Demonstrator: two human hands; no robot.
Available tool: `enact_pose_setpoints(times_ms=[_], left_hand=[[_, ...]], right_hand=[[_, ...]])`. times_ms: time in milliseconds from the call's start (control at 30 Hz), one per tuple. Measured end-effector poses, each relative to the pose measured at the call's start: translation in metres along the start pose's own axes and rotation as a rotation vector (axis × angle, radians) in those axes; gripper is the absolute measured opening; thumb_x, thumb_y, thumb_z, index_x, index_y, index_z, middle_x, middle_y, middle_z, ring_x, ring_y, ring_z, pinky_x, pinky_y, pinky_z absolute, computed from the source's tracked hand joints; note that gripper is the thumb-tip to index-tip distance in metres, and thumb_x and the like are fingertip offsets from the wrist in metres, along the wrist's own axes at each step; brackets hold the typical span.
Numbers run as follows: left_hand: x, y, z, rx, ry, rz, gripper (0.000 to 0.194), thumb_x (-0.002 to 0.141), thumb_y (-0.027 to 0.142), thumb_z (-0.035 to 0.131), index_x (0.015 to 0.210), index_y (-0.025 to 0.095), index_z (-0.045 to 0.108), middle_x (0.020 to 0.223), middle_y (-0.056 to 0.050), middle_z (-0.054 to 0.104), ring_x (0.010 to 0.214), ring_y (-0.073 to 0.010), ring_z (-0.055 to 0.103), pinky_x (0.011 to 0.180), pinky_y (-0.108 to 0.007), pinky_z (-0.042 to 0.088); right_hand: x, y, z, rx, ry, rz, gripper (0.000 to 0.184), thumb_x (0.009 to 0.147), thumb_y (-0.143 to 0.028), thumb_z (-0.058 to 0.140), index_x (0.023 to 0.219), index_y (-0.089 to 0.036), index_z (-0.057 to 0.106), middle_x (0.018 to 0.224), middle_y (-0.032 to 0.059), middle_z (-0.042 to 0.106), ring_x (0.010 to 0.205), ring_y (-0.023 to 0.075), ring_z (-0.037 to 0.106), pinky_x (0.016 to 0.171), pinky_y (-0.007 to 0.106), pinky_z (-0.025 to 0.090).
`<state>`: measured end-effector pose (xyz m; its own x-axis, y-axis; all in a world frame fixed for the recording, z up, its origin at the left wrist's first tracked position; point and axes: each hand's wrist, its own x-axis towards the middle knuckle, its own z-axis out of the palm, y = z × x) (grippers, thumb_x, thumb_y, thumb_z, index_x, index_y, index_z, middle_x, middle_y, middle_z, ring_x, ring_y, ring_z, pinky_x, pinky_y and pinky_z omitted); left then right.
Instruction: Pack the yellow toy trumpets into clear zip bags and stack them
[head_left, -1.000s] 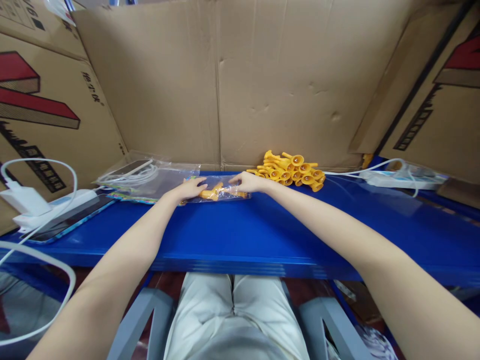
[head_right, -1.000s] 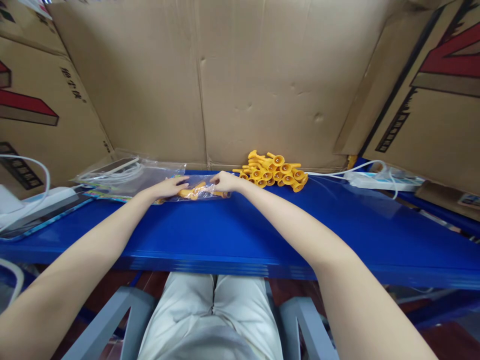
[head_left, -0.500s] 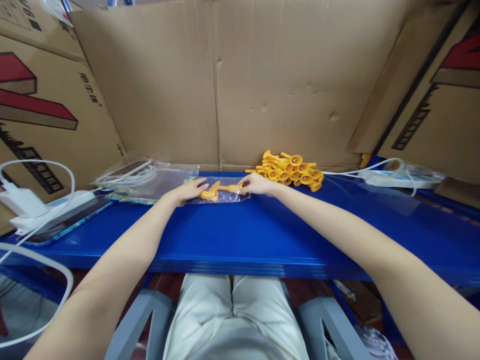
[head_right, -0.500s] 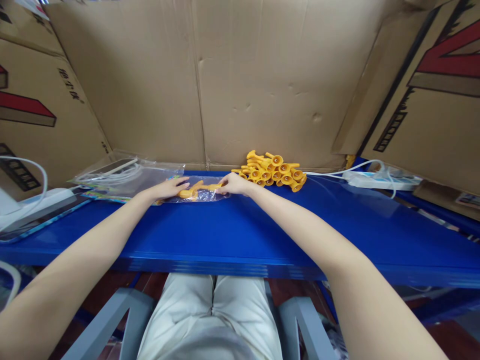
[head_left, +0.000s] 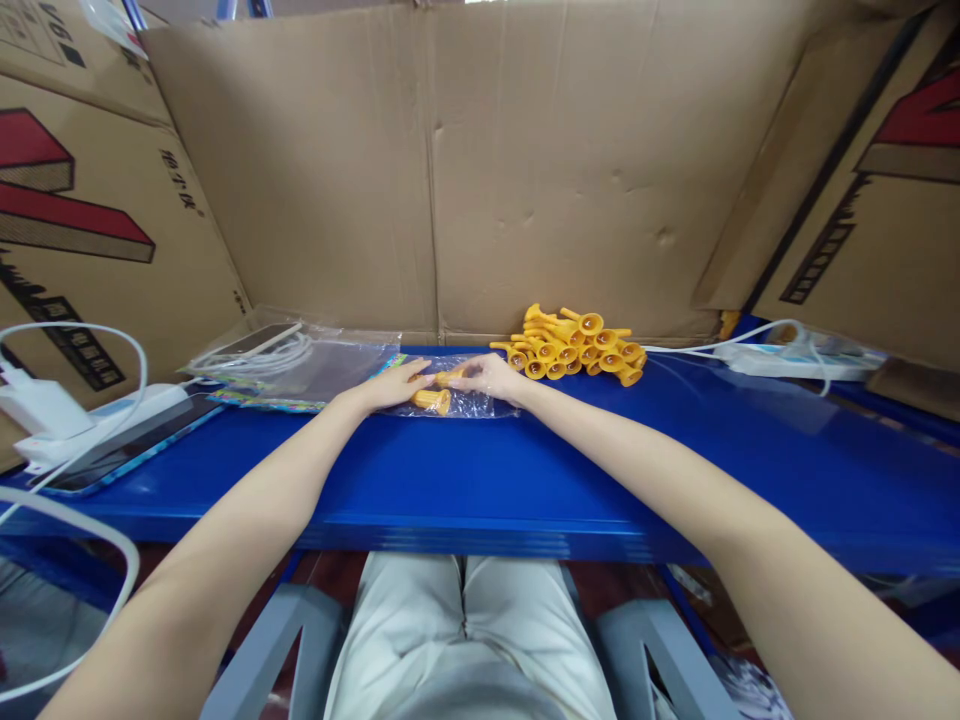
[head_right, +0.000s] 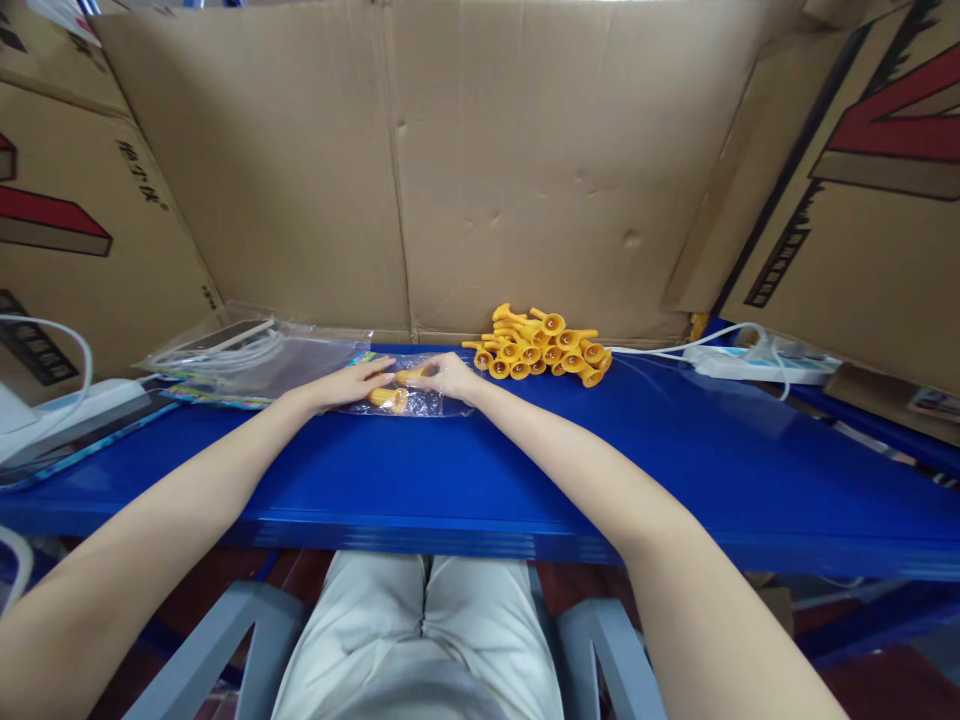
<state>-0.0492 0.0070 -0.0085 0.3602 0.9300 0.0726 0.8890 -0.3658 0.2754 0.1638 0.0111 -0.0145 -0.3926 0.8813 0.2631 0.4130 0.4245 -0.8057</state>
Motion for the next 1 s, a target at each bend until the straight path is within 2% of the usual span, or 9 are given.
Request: enact_pose_setpoints(times_ms=[167, 433, 600, 900, 1000], left_hand=[[0.002, 0.001, 0.001, 0.021, -0.005, 0.015, 0.076, 0.087, 0.056, 0.024, 0.147, 0.010, 0.032, 0.155, -0.007, 0.026, 0.143, -0.0172, 0.022, 0.116, -0.027, 0.014], [0.001, 0.003, 0.000, 0.037, -0.026, -0.043, 0.073, 0.088, 0.055, 0.023, 0.148, 0.012, 0.031, 0.155, -0.006, 0.023, 0.144, -0.0170, 0.020, 0.116, -0.028, 0.014], [0.000, 0.005, -0.002, 0.040, -0.056, -0.054, 0.072, 0.089, 0.053, 0.023, 0.149, 0.013, 0.028, 0.155, -0.006, 0.019, 0.144, -0.0172, 0.017, 0.116, -0.030, 0.014], [0.000, 0.005, -0.003, 0.053, -0.075, -0.054, 0.073, 0.090, 0.054, 0.019, 0.149, 0.012, 0.029, 0.156, -0.006, 0.017, 0.145, -0.0169, 0.014, 0.116, -0.029, 0.013], [0.000, 0.007, -0.005, 0.067, -0.101, -0.055, 0.074, 0.090, 0.054, 0.017, 0.150, 0.012, 0.026, 0.156, -0.006, 0.015, 0.145, -0.0168, 0.012, 0.116, -0.029, 0.011]], right_hand=[[0.002, 0.007, 0.007, -0.007, 0.125, -0.007, 0.033, 0.072, -0.034, 0.074, 0.093, -0.009, 0.072, 0.084, 0.0058, 0.071, 0.071, 0.0125, 0.060, 0.065, 0.023, 0.047], [0.000, 0.003, 0.004, 0.187, 0.109, 0.160, 0.043, 0.077, -0.020, 0.071, 0.118, -0.007, 0.062, 0.112, 0.0149, 0.068, 0.091, 0.0164, 0.067, 0.080, 0.026, 0.053], [0.000, 0.003, 0.003, 0.217, 0.125, 0.189, 0.047, 0.073, -0.012, 0.073, 0.117, -0.006, 0.061, 0.121, 0.0166, 0.064, 0.105, 0.0178, 0.064, 0.091, 0.026, 0.050], [-0.010, -0.008, -0.002, 0.220, -0.028, 0.112, 0.045, 0.073, -0.013, 0.071, 0.117, -0.010, 0.062, 0.121, 0.0136, 0.065, 0.107, 0.0178, 0.062, 0.097, 0.031, 0.046], [-0.007, -0.014, -0.013, 0.079, -0.069, 0.079, 0.033, 0.073, -0.011, 0.068, 0.106, -0.011, 0.067, 0.114, 0.0114, 0.068, 0.103, 0.0174, 0.063, 0.095, 0.029, 0.047]])
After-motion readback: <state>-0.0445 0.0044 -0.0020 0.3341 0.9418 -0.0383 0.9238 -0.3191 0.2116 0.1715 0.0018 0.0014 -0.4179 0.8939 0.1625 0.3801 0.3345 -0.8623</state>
